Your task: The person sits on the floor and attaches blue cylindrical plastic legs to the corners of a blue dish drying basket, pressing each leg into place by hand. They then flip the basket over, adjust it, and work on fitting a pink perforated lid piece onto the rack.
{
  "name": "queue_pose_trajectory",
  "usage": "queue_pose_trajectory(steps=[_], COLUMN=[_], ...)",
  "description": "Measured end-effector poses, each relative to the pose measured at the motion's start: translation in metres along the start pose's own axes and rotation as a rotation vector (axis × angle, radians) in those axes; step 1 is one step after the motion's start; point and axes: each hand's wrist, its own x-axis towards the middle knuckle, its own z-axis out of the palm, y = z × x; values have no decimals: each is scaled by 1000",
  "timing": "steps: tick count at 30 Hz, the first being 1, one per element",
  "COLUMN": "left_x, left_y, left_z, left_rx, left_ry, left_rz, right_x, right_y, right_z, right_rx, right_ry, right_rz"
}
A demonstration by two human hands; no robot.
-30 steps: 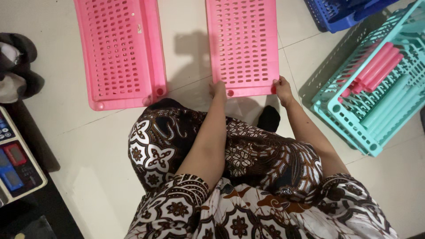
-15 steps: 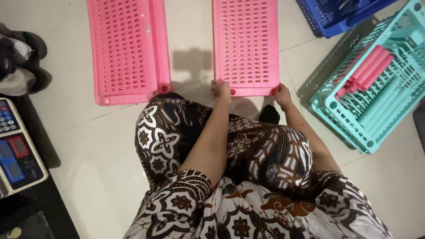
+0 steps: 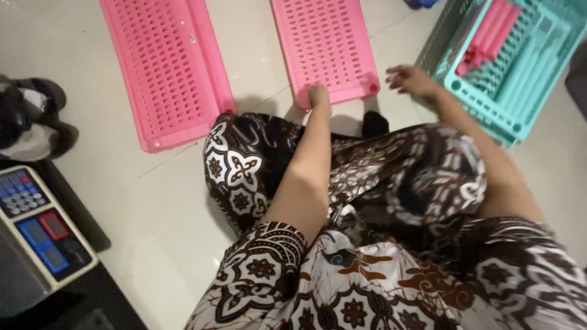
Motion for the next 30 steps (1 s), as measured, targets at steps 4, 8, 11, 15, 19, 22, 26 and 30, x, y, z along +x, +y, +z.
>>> queue_pose_trajectory(steps=[4, 8, 11, 15, 19, 22, 26, 30], left_x=[-14, -14, -5, 7, 19, 23, 14, 5], left_y=[7, 19, 28, 10, 4, 0, -17, -31], left_z=[16, 5, -2, -21, -26, -20, -7, 4], left_rx=[-151, -341, -504, -622, -618, -469, -177, 147], left_ry=[-96, -101, -62, -19, -30, -99, -290, -375], left_rz=[19, -14, -46, -115, -137, -103, 108, 341], right_x=[-57, -76, -71, -61, -42, -27, -8, -5], right_y=[-8, 0, 21, 69, 92, 94, 82, 73], right_z=[-59, -110, -126, -98, -63, -45, -31, -29], right_rx=[-191, 30, 168, 244, 195, 209, 162, -103], right_ry=[136, 335, 442, 383, 474, 545, 679, 869], right_rz=[-46, -185, -226, -177, -110, -76, -201, -301])
